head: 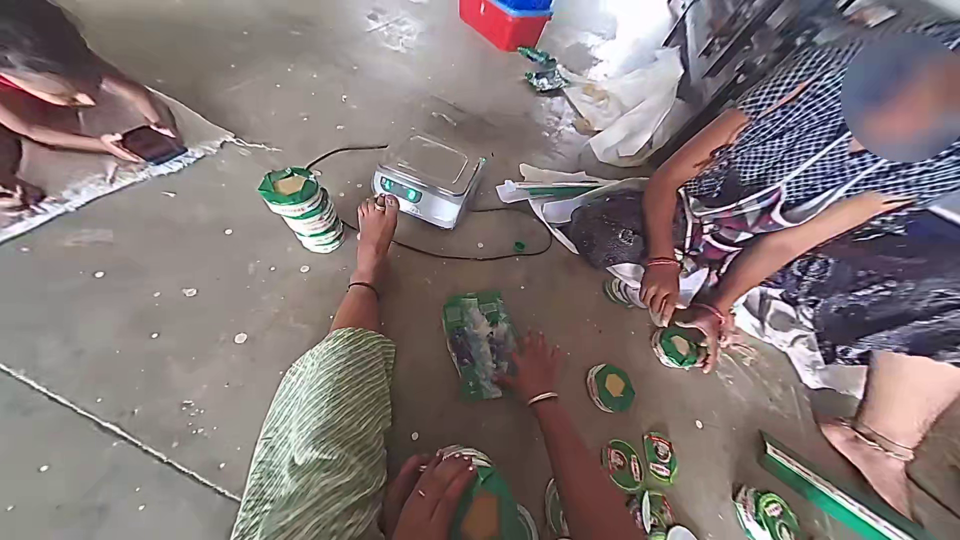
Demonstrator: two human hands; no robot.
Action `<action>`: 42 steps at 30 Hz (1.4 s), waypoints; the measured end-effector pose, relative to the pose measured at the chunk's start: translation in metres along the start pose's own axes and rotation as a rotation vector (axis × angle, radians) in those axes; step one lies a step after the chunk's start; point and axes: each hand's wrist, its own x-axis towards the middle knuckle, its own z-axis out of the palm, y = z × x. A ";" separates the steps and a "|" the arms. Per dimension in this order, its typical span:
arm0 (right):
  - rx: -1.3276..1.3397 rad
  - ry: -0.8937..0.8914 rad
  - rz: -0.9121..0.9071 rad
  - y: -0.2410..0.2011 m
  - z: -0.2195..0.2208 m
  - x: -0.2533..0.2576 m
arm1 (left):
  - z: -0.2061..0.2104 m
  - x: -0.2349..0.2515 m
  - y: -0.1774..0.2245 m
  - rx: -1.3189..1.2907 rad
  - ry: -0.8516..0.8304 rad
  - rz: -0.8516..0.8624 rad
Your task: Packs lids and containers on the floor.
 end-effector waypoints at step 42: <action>-0.418 0.685 0.012 -0.137 0.039 -0.298 | -0.018 0.012 -0.014 -0.316 -0.089 -0.050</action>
